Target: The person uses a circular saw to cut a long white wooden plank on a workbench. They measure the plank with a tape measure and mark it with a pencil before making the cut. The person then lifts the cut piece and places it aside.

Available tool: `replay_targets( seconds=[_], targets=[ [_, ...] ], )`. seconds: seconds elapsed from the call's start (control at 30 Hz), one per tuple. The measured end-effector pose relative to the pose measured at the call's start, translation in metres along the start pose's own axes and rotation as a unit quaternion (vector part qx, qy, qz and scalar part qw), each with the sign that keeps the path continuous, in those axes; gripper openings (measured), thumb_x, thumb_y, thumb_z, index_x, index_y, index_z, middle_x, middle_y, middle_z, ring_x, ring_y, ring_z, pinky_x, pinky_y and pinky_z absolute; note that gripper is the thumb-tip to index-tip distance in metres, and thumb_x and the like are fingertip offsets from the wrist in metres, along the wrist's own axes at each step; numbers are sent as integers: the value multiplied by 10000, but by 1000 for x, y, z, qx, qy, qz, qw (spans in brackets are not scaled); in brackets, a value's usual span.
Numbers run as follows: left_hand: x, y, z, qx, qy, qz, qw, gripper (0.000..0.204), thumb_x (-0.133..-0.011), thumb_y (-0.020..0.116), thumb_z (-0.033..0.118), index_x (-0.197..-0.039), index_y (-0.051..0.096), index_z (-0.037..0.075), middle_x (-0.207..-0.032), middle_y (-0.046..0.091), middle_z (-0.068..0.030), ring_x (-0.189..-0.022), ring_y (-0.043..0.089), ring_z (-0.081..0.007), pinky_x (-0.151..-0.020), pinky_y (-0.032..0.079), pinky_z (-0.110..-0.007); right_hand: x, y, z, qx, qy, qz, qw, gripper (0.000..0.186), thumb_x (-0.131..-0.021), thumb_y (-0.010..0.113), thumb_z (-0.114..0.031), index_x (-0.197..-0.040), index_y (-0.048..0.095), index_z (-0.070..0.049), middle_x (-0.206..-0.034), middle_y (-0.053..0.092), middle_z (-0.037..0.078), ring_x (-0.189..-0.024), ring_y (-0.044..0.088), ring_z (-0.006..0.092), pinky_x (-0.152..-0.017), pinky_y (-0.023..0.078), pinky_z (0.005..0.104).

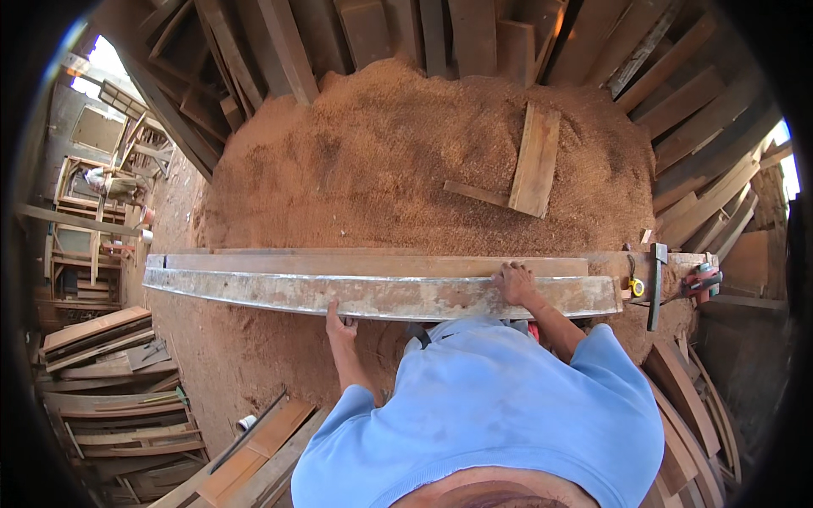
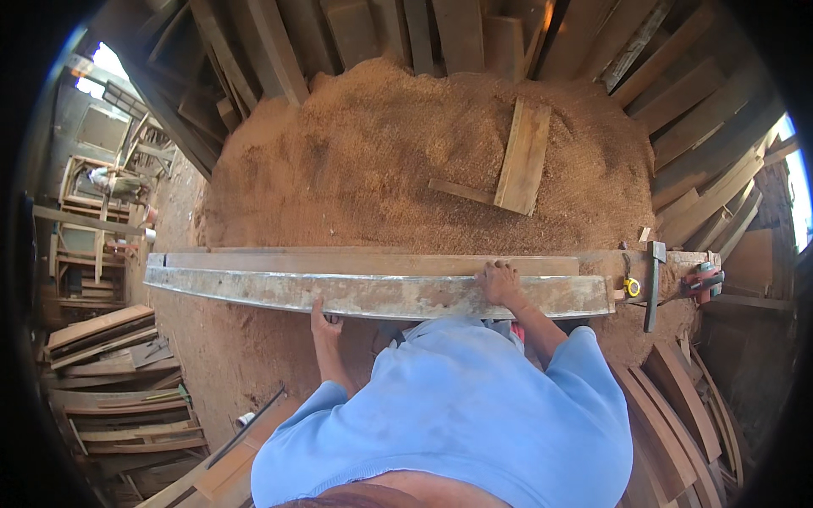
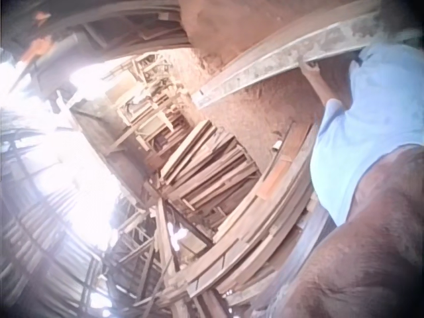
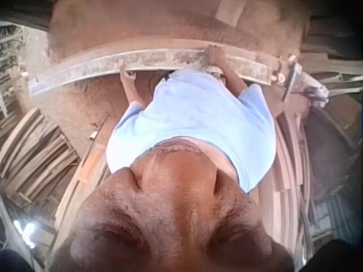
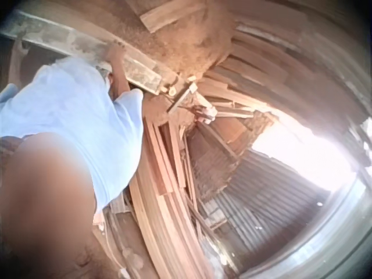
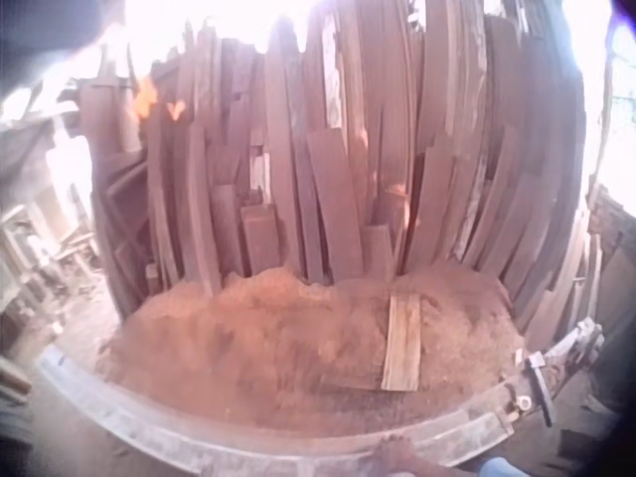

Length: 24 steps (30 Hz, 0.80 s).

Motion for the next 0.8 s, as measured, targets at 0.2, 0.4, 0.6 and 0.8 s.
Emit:
replay_targets(
  seconds=[0.2, 0.4, 0.6, 0.8],
  targets=[
    [31, 17, 24, 2, 22, -36, 999, 487, -873, 787, 336, -1253, 613, 84, -1224, 672, -107, -1161, 629, -301, -1057, 423, -520, 11, -15, -51, 23, -96, 92, 991, 496, -937, 604, -456, -1203, 651, -39, -1285, 632, 212, -1260, 534, 418, -1037, 422, 560],
    [16, 44, 59, -71, 104, -82, 989, 444, -913, 766, 361, -1175, 619, 35, -1150, 688, -130, -962, 682, -275, -888, 532, -520, -4, -60, -109, 38, -114, -76, 990, 806, -846, 666, -654, -1266, 599, 31, -1243, 655, 248, -1138, 640, 408, -995, 479, 514],
    [69, 119, 118, -785, 287, -86, 543, 818, -734, 868, 482, -1300, 535, -5, -1276, 629, -265, -1068, 640, -490, -947, 524, -511, -23, -61, -102, 77, -103, -63, 990, 905, -753, 751, -673, -1312, 544, 9, -1187, 651, 231, -1144, 631, 398, -954, 487, 527],
    [99, 159, 72, -831, 463, -212, 221, 949, -652, 878, 522, -1424, 509, 112, -1420, 535, -232, -1330, 497, -395, -1110, 384, -558, -8, -48, -97, 24, -115, 25, 993, 865, -698, 785, -648, -1249, 579, -13, -1258, 618, 200, -1241, 547, 385, -1022, 410, 521]
  ],
)
Point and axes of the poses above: each hand's wrist, its own x-axis away from the middle knuckle, its own y-axis out of the palm, z = x × y, the point moved 1 cm from there along -x, towards the middle knuckle
